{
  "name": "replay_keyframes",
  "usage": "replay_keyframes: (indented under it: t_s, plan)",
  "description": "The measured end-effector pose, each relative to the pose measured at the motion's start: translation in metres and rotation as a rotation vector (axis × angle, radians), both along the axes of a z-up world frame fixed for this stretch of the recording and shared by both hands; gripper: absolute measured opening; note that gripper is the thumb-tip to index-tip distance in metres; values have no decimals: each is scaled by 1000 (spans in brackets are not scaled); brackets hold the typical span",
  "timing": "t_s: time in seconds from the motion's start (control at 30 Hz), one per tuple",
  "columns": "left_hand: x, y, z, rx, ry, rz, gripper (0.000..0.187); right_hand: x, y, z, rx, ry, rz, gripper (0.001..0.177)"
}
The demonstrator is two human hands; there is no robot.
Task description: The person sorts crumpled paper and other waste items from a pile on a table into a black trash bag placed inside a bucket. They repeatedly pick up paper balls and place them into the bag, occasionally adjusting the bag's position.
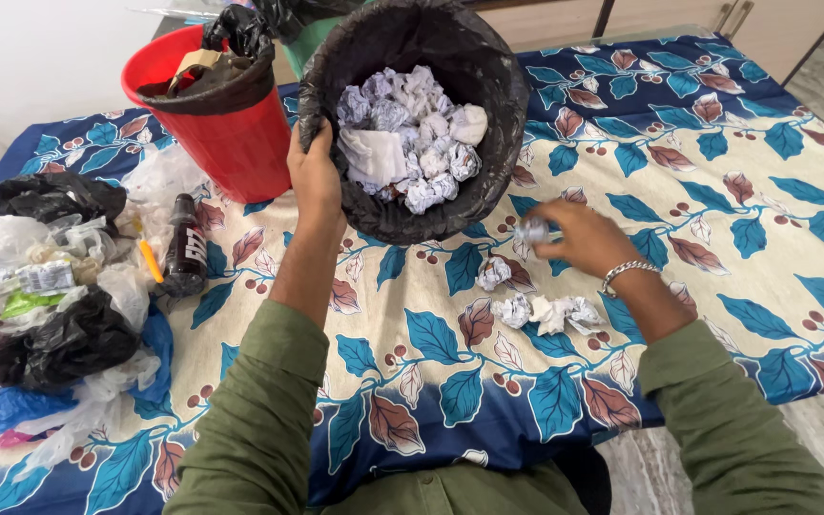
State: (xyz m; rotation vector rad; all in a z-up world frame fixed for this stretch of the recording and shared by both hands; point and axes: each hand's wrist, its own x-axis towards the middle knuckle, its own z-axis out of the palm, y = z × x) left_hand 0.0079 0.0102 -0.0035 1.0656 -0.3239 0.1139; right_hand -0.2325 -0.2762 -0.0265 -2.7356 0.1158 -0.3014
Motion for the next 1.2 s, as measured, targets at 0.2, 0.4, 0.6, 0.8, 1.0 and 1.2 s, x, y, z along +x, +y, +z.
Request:
replay_keyframes:
  t_s: [0.2, 0.4, 0.6, 0.8, 1.0, 1.2]
  plan:
    - [0, -2, -1, -40, -53, -13, 32, 11, 28, 60, 254, -463, 131, 39]
    - [-7, -3, 4, -24, -36, 7, 33, 49, 72, 101, -29, -551, 183, 39]
    - [-15, -1, 6, -13, -28, -2, 30, 102, 94, 96, -362, -545, 177, 41]
    - [-16, 2, 7, -6, -21, 1, 29, 118, 97, 79, -387, -387, 149, 47]
    - [-18, 2, 11, -15, 23, -31, 29, 88, 88, 80, -320, -604, 239, 37]
    - [-21, 2, 14, -13, 17, -33, 32, 34, 53, 53, -104, -426, 210, 26]
